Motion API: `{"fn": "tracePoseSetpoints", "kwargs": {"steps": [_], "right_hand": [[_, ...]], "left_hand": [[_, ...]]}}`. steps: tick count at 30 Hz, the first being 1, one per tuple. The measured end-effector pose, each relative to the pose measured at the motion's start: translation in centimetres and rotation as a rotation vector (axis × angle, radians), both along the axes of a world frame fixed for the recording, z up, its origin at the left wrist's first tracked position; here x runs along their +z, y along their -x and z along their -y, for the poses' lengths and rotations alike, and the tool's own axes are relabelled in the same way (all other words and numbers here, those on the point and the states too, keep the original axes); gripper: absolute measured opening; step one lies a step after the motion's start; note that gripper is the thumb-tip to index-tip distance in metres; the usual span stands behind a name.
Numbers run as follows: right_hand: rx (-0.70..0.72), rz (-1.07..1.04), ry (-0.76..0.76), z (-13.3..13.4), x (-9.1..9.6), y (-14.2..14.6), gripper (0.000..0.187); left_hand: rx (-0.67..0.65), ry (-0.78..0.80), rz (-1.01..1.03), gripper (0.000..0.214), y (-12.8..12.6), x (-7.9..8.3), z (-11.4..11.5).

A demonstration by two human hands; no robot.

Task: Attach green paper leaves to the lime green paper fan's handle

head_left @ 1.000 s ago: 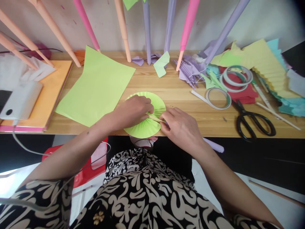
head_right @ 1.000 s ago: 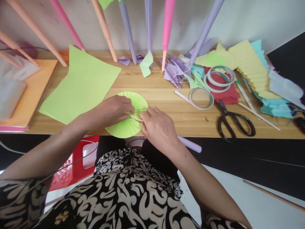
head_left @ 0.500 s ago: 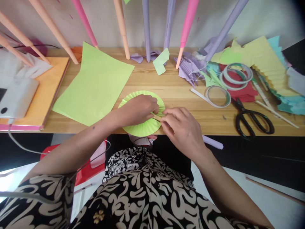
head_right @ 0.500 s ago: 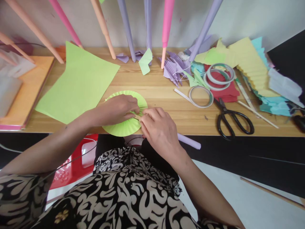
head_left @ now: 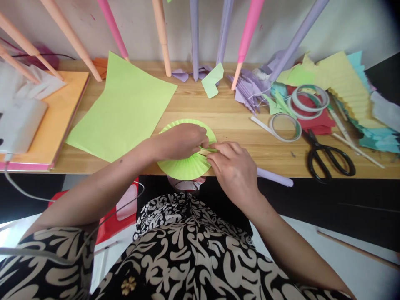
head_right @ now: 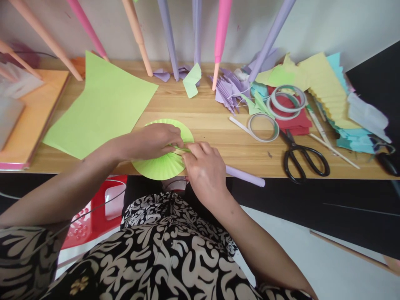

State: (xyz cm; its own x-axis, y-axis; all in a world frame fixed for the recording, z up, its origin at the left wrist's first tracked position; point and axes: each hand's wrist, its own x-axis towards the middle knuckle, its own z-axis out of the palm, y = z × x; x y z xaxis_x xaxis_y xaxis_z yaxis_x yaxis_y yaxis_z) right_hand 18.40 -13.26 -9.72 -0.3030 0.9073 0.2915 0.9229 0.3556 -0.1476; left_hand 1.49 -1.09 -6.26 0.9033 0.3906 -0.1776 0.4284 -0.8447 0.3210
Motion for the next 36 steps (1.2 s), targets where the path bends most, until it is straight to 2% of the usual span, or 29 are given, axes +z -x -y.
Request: {"fn": "tracePoseSetpoints", "kwargs": {"steps": [7, 11, 22, 28, 36], "right_hand": [[-0.031, -0.049, 0.014, -0.4, 0.0, 0.6, 0.019], [-0.05, -0.111, -0.031, -0.6, -0.7, 0.7, 0.016], [-0.056, -0.237, -0.103, -0.6, -1.6, 0.5, 0.017], [-0.079, -0.218, -0.097, -0.7, -1.8, 0.6, 0.017], [-0.077, -0.204, -0.102, -0.8, -1.7, 0.7, 0.019]], "left_hand": [[0.007, 0.054, -0.001, 0.027, -0.1, 0.6, -0.4], [0.017, 0.049, -0.033, 0.029, -0.3, 0.7, -0.3], [-0.013, -0.007, 0.04, 0.024, -0.1, -0.6, -0.2], [-0.005, -0.057, 0.045, 0.026, 0.3, -0.6, 0.2], [0.013, -0.078, 0.078, 0.016, 0.4, -0.4, 0.8]]}}
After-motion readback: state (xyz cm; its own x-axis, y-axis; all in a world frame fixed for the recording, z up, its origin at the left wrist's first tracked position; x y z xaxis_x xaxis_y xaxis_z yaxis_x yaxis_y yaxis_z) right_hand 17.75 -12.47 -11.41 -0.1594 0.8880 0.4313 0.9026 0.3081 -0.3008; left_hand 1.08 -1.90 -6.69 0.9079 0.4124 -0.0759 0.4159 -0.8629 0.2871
